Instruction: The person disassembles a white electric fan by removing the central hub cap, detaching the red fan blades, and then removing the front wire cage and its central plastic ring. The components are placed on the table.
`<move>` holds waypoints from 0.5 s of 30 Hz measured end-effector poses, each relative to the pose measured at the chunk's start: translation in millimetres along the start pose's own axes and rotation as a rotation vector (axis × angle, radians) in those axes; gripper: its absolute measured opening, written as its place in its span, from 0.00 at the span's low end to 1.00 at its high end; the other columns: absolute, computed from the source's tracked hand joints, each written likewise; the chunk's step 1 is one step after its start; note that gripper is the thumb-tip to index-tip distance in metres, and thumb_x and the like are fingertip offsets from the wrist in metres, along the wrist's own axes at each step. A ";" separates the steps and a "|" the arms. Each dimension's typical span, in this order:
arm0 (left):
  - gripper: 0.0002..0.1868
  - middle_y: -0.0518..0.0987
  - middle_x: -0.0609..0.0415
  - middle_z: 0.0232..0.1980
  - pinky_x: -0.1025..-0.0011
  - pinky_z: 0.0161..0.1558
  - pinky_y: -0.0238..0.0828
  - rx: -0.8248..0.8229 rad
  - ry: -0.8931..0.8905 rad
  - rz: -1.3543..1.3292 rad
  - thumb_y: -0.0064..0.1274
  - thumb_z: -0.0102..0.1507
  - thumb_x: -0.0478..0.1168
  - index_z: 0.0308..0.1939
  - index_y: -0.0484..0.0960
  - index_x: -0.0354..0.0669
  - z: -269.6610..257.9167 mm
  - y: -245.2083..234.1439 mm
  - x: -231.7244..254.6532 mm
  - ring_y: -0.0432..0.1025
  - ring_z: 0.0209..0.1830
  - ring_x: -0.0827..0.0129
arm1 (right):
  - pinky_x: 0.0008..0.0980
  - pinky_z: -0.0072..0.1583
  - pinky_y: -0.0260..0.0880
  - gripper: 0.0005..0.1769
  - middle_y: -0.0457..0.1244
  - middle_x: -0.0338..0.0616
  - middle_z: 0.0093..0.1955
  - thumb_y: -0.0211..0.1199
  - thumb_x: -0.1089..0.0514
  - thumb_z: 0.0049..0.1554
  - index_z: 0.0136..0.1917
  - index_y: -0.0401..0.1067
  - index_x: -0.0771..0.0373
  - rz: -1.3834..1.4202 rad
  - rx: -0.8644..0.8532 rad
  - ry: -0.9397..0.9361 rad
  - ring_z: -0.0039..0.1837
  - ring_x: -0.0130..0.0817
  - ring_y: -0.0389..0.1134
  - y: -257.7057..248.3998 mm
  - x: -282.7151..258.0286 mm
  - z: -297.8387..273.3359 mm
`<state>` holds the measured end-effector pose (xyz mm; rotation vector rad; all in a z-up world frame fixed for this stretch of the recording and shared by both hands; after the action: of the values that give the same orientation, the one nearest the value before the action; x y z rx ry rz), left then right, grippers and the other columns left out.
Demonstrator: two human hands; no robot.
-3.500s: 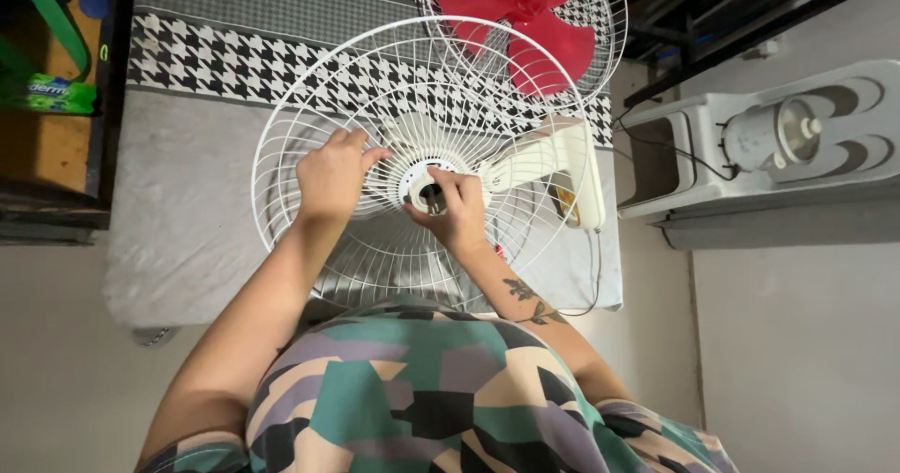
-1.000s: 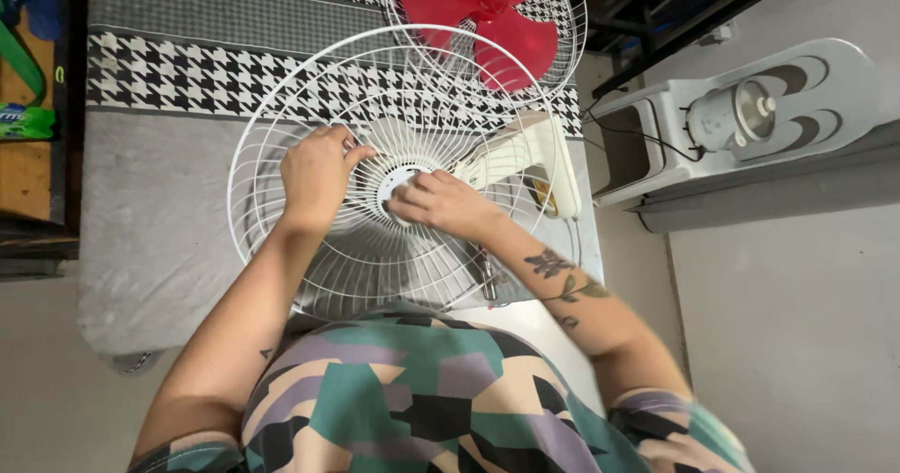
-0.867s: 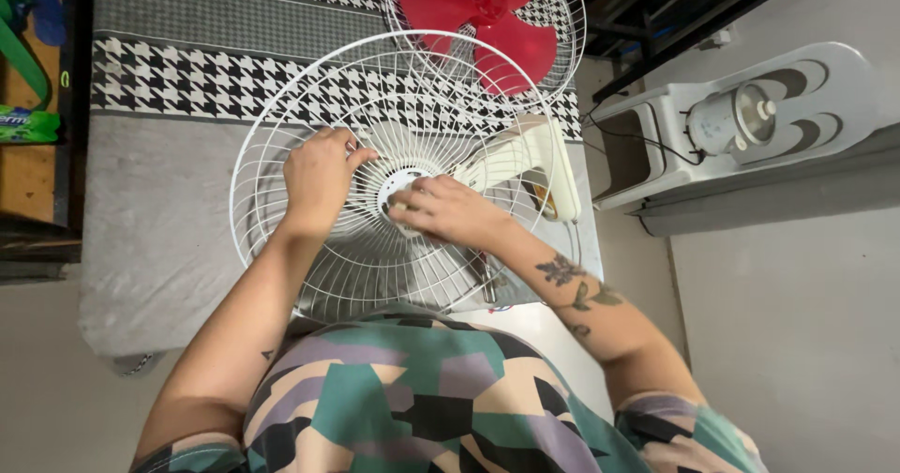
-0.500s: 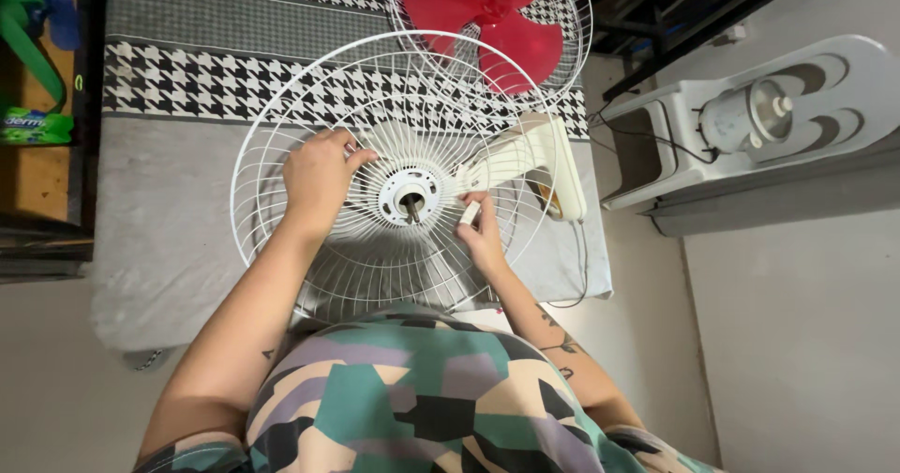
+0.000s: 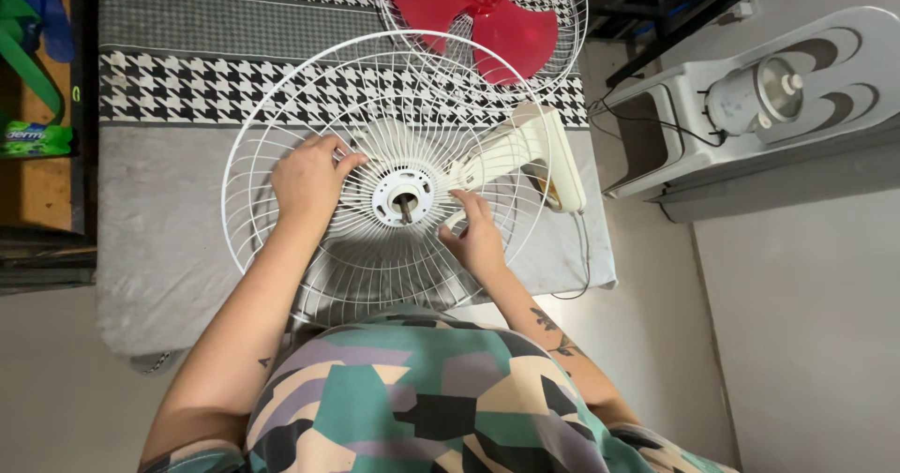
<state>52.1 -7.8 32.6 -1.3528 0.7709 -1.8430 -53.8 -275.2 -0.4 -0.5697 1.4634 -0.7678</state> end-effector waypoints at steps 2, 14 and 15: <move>0.24 0.82 0.53 0.39 0.55 0.34 0.71 0.002 0.000 0.005 0.61 0.59 0.63 0.38 0.85 0.46 -0.9 1.6 -1.9 0.77 0.37 0.53 | 0.34 0.45 0.73 0.34 0.63 0.46 0.65 0.72 0.57 0.48 0.67 0.67 0.51 0.025 0.002 0.028 0.38 0.34 0.67 -1.6 -1.1 -1.1; 0.32 0.78 0.49 0.50 0.72 0.25 0.70 0.200 0.291 0.111 0.60 0.66 0.60 0.65 0.76 0.42 -32.7 30.2 -39.6 0.73 0.27 0.67 | 0.35 0.44 0.72 0.32 0.60 0.47 0.63 0.75 0.55 0.49 0.66 0.68 0.52 -0.036 0.106 -0.038 0.40 0.34 0.67 6.8 8.0 -8.9; 0.30 0.77 0.48 0.54 0.70 0.29 0.72 0.206 0.291 0.085 0.60 0.67 0.59 0.63 0.76 0.43 -36.3 32.7 -44.3 0.74 0.31 0.65 | 0.35 0.44 0.73 0.32 0.60 0.47 0.63 0.75 0.56 0.50 0.66 0.69 0.52 -0.023 0.111 -0.052 0.40 0.34 0.67 7.6 8.7 -9.9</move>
<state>32.3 11.9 -27.2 -0.9217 0.7477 -2.0145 -63.3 -275.7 -12.4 -0.5189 1.3598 -0.8411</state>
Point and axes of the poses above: each hand's wrist, its own z-axis towards the middle knuckle, its own y-axis out of the palm, x = y × z, the point moved 4 cm from there along z, towards the middle knuckle
